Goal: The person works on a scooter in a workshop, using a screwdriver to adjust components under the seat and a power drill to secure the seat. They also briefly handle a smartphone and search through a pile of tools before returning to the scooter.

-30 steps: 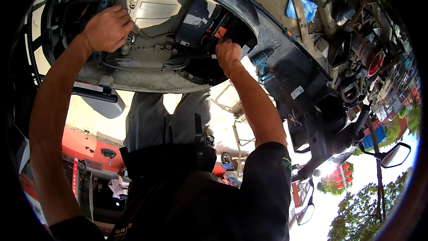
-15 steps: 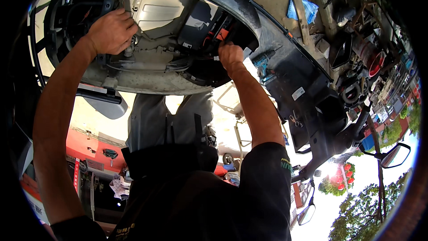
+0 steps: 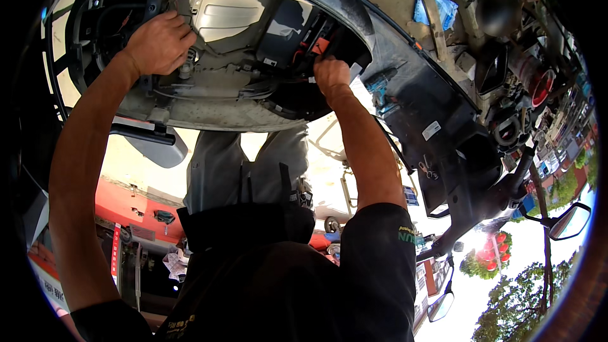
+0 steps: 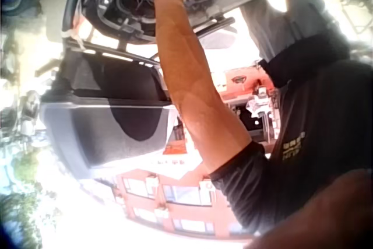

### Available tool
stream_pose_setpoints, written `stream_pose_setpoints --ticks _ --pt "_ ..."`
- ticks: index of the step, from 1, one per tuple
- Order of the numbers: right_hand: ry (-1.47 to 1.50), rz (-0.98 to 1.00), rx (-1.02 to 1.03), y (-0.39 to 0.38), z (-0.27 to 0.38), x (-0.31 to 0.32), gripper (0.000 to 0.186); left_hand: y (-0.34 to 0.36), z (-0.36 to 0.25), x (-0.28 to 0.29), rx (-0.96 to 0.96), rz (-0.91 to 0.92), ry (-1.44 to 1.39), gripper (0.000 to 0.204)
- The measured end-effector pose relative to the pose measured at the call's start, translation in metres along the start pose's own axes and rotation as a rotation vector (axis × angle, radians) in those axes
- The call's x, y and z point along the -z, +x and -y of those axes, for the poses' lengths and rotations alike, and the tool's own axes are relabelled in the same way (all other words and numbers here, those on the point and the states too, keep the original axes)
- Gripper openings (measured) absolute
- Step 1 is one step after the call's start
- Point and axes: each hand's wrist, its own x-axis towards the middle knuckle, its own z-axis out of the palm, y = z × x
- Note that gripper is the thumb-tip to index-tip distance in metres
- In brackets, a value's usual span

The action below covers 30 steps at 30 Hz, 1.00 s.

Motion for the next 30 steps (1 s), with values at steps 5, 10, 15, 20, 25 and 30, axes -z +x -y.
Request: stream_pose_setpoints --ticks 5,10,15,20,25,30 --pt "0.002 -0.014 0.016 -0.001 -0.001 -0.004 0.020 0.001 0.000 0.000 0.008 0.012 -0.026 0.029" --pt "-0.002 -0.006 0.029 -0.003 -0.001 0.003 0.019 0.000 0.001 -0.004 -0.011 -0.074 -0.072 0.022" --pt "0.025 -0.007 0.023 0.000 -0.001 -0.006 0.020 0.001 0.000 -0.002 -0.012 -0.084 -0.064 0.021" --pt "0.060 -0.007 -0.028 0.003 0.002 -0.013 0.021 0.002 0.000 -0.001 -0.016 -0.109 -0.100 0.020" --pt "0.025 -0.012 0.004 -0.002 0.002 -0.004 0.021 0.002 0.000 0.003 -0.007 -0.080 -0.121 0.020" --pt "0.036 -0.049 -0.006 0.000 0.002 -0.010 0.021 0.001 0.001 0.003 -0.007 -0.051 -0.122 0.021"
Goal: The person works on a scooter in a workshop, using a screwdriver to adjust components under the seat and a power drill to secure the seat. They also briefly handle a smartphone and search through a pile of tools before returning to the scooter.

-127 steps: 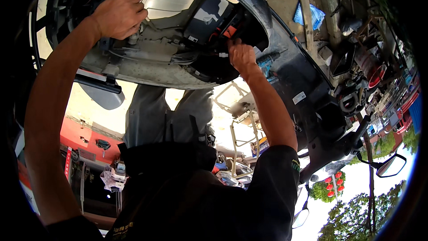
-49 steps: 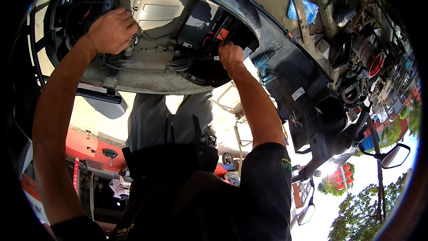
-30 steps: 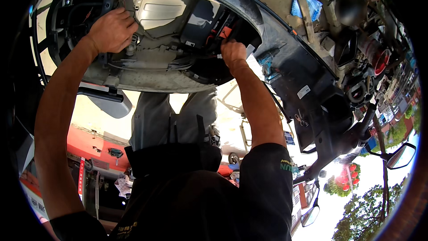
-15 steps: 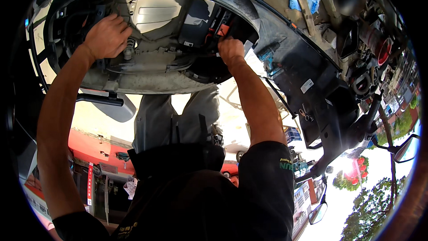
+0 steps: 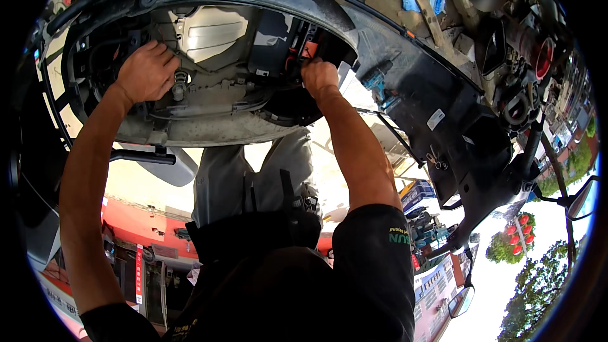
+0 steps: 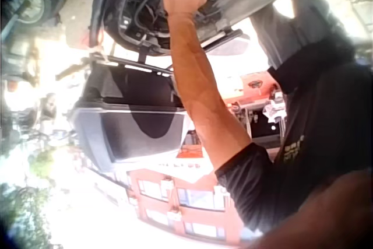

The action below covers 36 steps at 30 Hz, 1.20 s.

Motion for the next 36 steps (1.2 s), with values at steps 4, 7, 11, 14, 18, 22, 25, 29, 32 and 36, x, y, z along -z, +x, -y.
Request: stream_pose_setpoints --ticks 4,7,11,14,18,22,25,29,32,36 --pt "0.000 0.012 0.006 0.000 0.000 0.001 0.022 0.002 0.000 0.003 -0.009 -0.006 0.046 0.024" --pt "0.017 0.001 -0.006 0.000 0.000 0.001 0.022 0.002 0.000 0.002 -0.003 0.000 0.038 0.022" --pt "0.028 0.018 0.006 -0.002 -0.001 0.008 0.023 0.001 -0.002 0.005 0.005 0.027 0.071 0.026" --pt "0.020 0.000 -0.038 0.001 0.001 -0.005 0.024 0.002 -0.001 0.004 -0.009 0.016 0.044 0.021" --pt "0.014 0.014 -0.023 0.002 0.000 -0.006 0.023 0.001 -0.001 0.001 -0.021 -0.015 0.064 0.020" --pt "-0.002 -0.002 0.002 0.001 0.000 -0.004 0.022 0.001 0.000 0.000 -0.018 0.000 0.058 0.020" --pt "-0.005 -0.014 0.005 0.001 0.000 -0.005 0.022 0.000 -0.001 0.002 -0.009 0.021 0.070 0.023" --pt "0.003 -0.015 -0.005 0.002 0.000 -0.009 0.022 0.001 -0.002 0.003 -0.002 0.050 0.112 0.028" --pt "-0.002 -0.008 0.003 0.003 0.000 -0.011 0.022 0.001 -0.002 0.004 0.004 0.066 0.124 0.028" --pt "-0.002 0.004 -0.005 0.003 0.000 -0.010 0.022 0.001 -0.002 0.001 0.010 0.062 0.114 0.028"
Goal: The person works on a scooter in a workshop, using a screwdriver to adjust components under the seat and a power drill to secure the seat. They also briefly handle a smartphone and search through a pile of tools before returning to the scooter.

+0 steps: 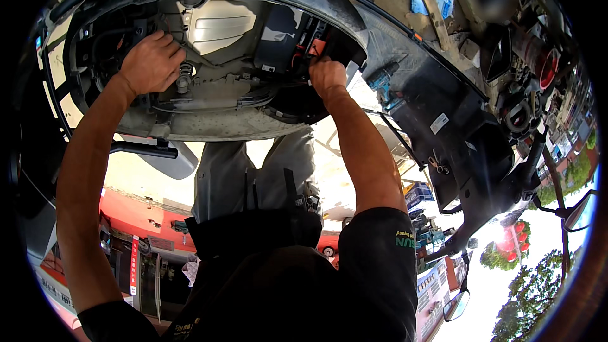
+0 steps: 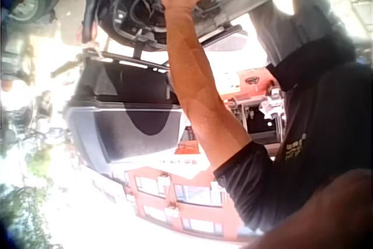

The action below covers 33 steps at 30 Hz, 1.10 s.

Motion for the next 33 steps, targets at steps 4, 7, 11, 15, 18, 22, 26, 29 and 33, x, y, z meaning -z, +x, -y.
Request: stream_pose_setpoints --ticks 4,7,11,15,18,22,26,29,33 --pt "0.000 -0.002 0.002 0.000 0.000 -0.002 0.022 0.000 0.000 0.000 -0.002 -0.009 -0.016 0.026" --pt "-0.001 -0.011 0.003 -0.001 0.000 0.000 0.022 0.000 0.001 -0.003 -0.010 -0.042 -0.046 0.022" --pt "0.008 -0.016 0.007 0.000 -0.001 -0.002 0.022 -0.001 0.001 -0.003 -0.011 -0.043 -0.053 0.023" --pt "0.009 -0.002 -0.010 -0.002 0.000 0.005 0.021 0.001 0.000 0.003 -0.002 0.001 -0.020 0.027" --pt "0.009 -0.006 -0.006 -0.002 0.000 0.004 0.022 0.001 0.000 0.004 -0.001 -0.009 -0.030 0.027" --pt "0.004 -0.011 0.009 -0.002 -0.001 0.004 0.022 0.000 0.000 0.002 -0.002 -0.023 -0.032 0.026" --pt "-0.001 -0.014 0.009 -0.002 -0.001 0.002 0.022 0.002 0.001 0.003 -0.005 -0.022 -0.040 0.025" --pt "0.001 -0.014 0.007 -0.003 -0.001 0.007 0.022 0.002 0.001 0.003 -0.003 -0.017 -0.039 0.025" --pt "-0.009 -0.028 0.001 -0.003 0.000 0.007 0.022 0.001 0.000 0.003 -0.003 -0.015 -0.023 0.025"
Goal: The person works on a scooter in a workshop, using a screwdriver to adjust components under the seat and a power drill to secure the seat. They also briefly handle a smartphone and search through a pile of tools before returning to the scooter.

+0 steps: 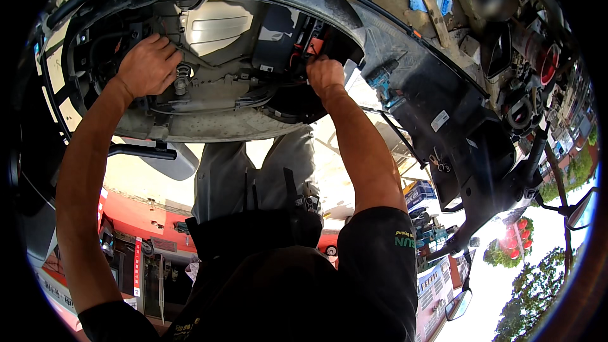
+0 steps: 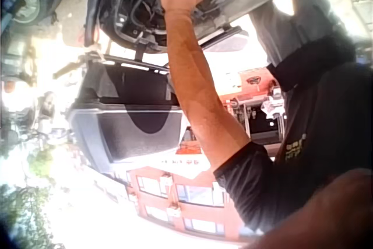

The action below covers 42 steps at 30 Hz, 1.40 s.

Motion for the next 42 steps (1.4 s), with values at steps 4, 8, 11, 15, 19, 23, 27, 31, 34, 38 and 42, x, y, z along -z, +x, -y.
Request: stream_pose_setpoints --ticks 4,8,11,15,19,23,27,31,34,38,42 --pt "0.011 -0.002 -0.005 0.0008 0.0001 -0.0038 0.022 0.0006 0.0003 0.0000 -0.005 -0.006 0.004 0.025" --pt "0.010 0.012 -0.006 0.0006 0.0002 0.0005 0.023 0.0000 0.0000 0.0000 -0.002 -0.009 0.001 0.025" --pt "-0.002 0.005 -0.004 0.0007 0.0005 -0.0027 0.023 0.0004 0.0000 0.0008 -0.001 -0.009 -0.001 0.025" --pt "-0.001 0.014 0.000 0.0008 0.0003 -0.0019 0.023 0.0003 0.0005 -0.0004 -0.009 -0.025 0.005 0.025" --pt "0.000 0.023 -0.005 0.0007 0.0004 0.0010 0.023 -0.0004 0.0003 -0.0005 -0.006 -0.013 0.000 0.026" --pt "0.012 0.031 0.004 0.0013 0.0002 -0.0014 0.022 -0.0007 0.0003 -0.0006 -0.011 -0.018 0.008 0.027" --pt "0.017 0.026 -0.004 -0.0003 -0.0001 0.0018 0.021 0.0002 0.0009 -0.0021 -0.008 -0.012 0.004 0.027" --pt "0.009 0.021 -0.001 -0.0008 -0.0001 0.0033 0.021 0.0002 -0.0003 0.0005 -0.002 -0.003 0.006 0.026" --pt "0.004 0.009 0.008 -0.0006 -0.0004 0.0007 0.021 -0.0007 0.0011 -0.0014 -0.010 -0.023 -0.012 0.024" --pt "0.006 0.012 0.009 -0.0002 -0.0005 0.0008 0.022 -0.0008 0.0015 -0.0044 -0.015 -0.047 -0.017 0.023" --pt "0.021 0.021 0.001 0.0002 -0.0006 0.0018 0.023 -0.0001 0.0009 -0.0025 -0.017 -0.057 -0.007 0.024"
